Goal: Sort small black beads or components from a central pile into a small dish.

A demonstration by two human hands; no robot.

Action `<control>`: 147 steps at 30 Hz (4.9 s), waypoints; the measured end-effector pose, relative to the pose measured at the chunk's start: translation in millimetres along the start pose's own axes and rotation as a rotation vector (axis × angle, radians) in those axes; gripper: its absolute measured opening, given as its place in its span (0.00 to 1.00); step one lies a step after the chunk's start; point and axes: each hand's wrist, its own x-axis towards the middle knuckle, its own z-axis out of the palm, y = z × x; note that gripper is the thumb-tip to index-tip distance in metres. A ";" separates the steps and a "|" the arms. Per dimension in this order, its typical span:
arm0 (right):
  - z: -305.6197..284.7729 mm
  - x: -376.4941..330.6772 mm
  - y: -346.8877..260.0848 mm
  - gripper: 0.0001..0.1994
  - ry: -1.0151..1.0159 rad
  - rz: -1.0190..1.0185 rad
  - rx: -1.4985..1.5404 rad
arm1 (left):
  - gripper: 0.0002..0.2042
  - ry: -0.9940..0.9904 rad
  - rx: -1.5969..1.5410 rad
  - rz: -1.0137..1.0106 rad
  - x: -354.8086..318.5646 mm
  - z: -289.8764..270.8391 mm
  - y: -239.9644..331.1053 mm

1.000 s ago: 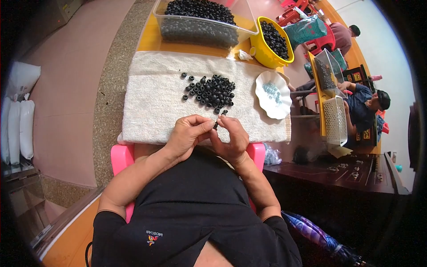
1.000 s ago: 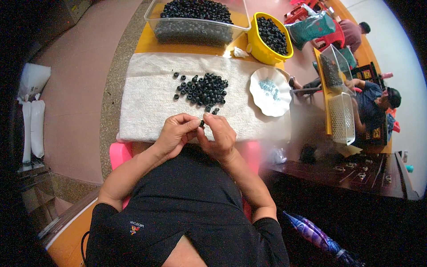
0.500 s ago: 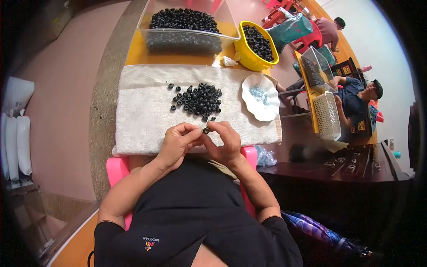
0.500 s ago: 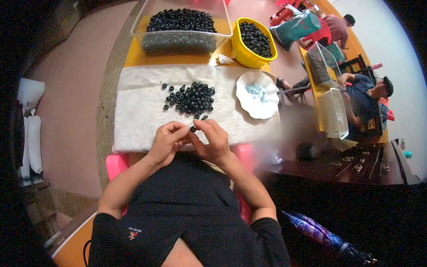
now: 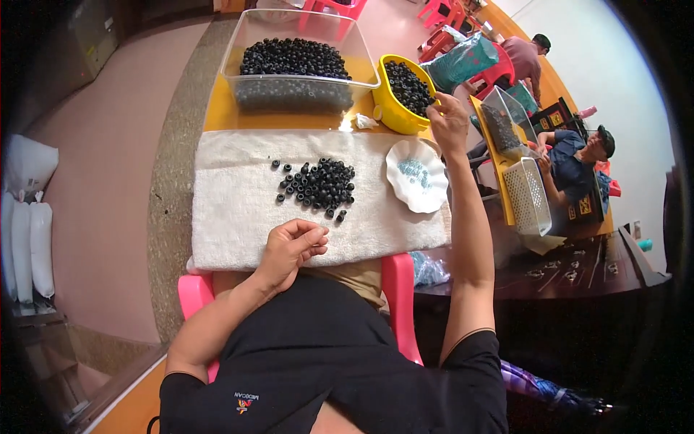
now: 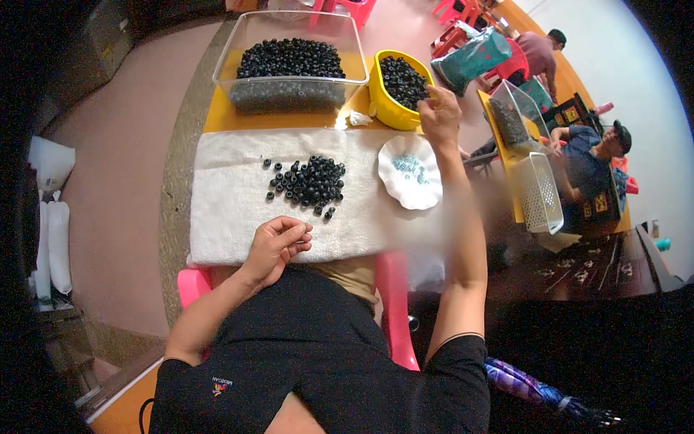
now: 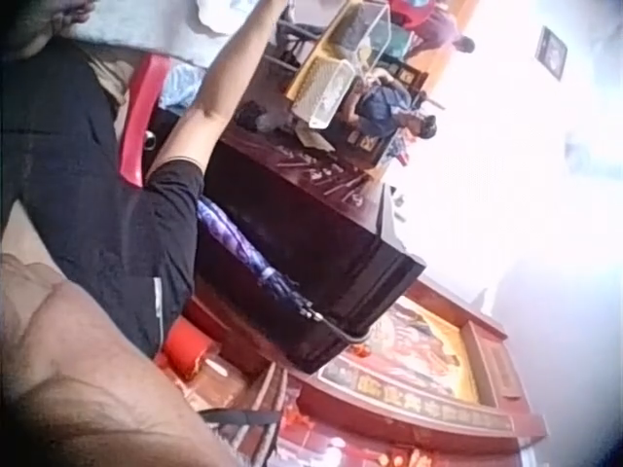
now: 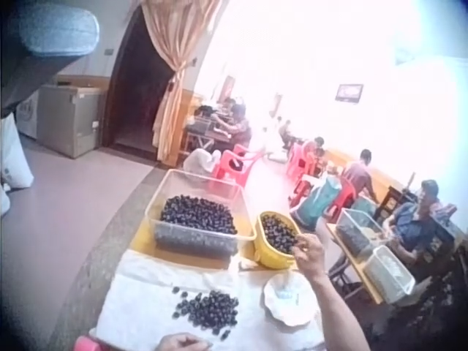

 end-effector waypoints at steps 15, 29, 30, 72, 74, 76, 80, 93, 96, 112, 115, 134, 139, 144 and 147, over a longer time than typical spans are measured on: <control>-41.2 -101.3 -33.8 0.09 -0.668 0.174 -0.301 | 0.07 -0.002 0.037 -0.005 -0.3 -2.9 3.1; -28.2 -122.2 -17.3 0.10 -0.665 0.067 -0.446 | 0.06 0.000 0.041 -0.005 -0.4 -2.2 2.0; -28.3 -126.2 -15.3 0.09 -0.601 0.030 -0.397 | 0.06 -0.003 0.039 -0.005 -0.2 -2.2 1.7; -31.6 -150.1 -71.9 0.04 -0.176 0.454 0.432 | 0.06 -0.015 0.414 0.350 48.1 -8.4 7.1; -26.8 -159.0 -96.8 0.03 -0.268 0.389 0.681 | 0.06 -0.030 0.409 0.331 45.3 -7.2 8.3; -21.6 -167.5 -128.2 0.05 -0.382 0.244 0.633 | 0.07 -0.059 0.366 0.286 41.5 -3.4 8.3; -3.8 -171.2 -177.0 0.13 -0.292 -0.231 0.427 | 0.07 -0.201 0.111 0.088 34.3 3.1 9.4; -11.8 -183.1 -180.1 0.14 -0.344 -0.363 0.286 | 0.07 -0.295 0.221 0.017 30.8 -1.2 15.0; -9.8 -189.4 -175.5 0.13 -0.341 -0.335 0.245 | 0.07 -0.234 0.212 0.021 30.0 2.4 12.5; -7.3 -199.5 -171.1 0.09 -0.352 -0.141 0.387 | 0.07 -0.152 0.393 0.177 27.8 8.6 1.6; -7.3 -199.7 -171.9 0.09 -0.296 -0.203 0.335 | 0.07 -0.131 0.376 0.203 28.5 8.4 -2.9; -13.4 -200.8 -170.8 0.10 -0.378 -0.335 0.119 | 0.06 -0.091 0.352 0.243 28.7 8.7 -10.2; -11.3 -202.8 -169.0 0.10 -0.367 -0.278 0.224 | 0.06 -0.094 0.349 0.256 27.2 11.0 -10.2; -8.6 -202.7 -169.1 0.10 -0.353 -0.228 0.345 | 0.05 -0.064 0.350 0.242 24.7 14.6 -8.5; -9.5 -201.3 -171.0 0.11 -0.354 -0.220 0.391 | 0.06 -0.064 0.346 0.265 25.0 13.9 -9.5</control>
